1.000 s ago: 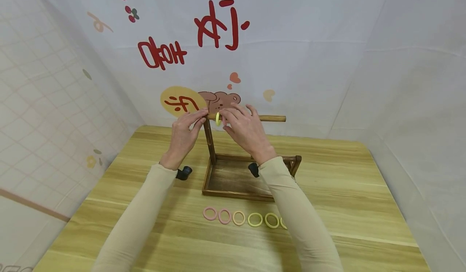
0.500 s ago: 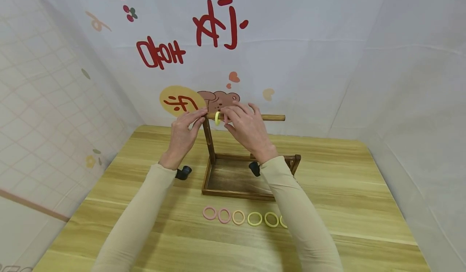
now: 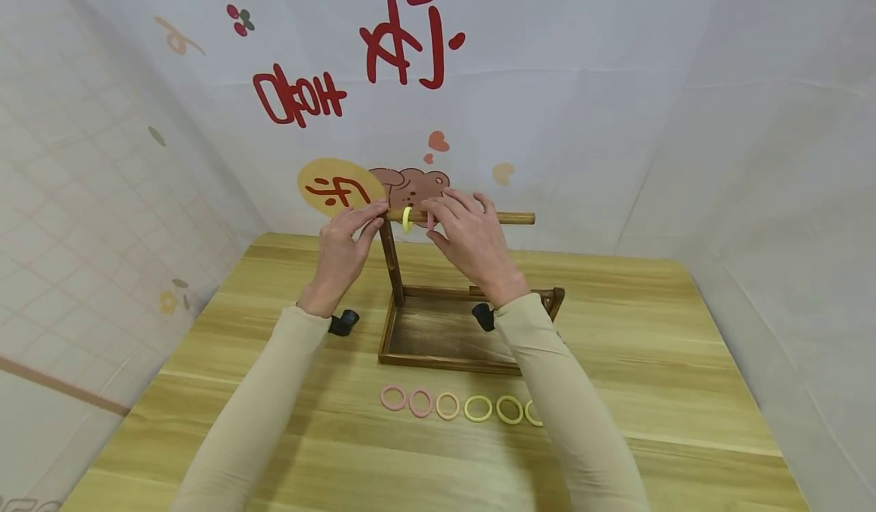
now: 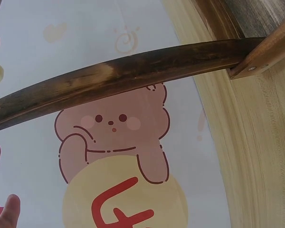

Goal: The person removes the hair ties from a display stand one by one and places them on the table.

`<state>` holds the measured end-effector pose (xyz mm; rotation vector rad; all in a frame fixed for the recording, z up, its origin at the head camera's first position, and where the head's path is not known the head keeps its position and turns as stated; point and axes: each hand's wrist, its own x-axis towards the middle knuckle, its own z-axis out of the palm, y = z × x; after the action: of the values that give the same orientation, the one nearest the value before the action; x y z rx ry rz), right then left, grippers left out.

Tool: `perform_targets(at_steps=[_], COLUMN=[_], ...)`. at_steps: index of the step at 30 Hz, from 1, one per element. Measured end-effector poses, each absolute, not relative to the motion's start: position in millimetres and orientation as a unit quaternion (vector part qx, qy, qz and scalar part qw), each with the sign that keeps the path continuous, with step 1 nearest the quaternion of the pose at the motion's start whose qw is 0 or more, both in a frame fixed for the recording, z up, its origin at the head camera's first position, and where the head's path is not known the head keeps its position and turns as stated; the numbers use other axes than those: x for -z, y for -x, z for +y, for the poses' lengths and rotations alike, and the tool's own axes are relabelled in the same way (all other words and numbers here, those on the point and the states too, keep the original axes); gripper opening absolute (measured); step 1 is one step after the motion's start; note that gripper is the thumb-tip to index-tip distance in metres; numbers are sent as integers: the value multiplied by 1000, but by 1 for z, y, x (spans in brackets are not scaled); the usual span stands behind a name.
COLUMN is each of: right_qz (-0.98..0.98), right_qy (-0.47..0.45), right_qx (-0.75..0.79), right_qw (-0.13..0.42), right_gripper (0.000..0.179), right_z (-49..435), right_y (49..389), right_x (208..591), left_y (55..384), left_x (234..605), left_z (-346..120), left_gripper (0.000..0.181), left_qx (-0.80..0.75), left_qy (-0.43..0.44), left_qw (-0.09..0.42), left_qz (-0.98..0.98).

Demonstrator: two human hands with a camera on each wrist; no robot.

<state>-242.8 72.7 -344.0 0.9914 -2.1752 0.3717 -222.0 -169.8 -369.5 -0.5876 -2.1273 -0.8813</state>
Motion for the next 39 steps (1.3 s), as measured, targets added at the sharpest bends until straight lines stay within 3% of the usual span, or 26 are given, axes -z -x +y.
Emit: perform_targets(at_steps=[39], right_qz=[-848], right_qy=[-370], right_qx=[-145], right_qw=[352], right_gripper=[50], right_z=[86], right_y=[240], right_x=[342], left_y=[218], left_x=[366], left_z=[-169], left_gripper=[27], left_qx=[346], left_qy=[222], left_qw=[365], left_qz=[-835])
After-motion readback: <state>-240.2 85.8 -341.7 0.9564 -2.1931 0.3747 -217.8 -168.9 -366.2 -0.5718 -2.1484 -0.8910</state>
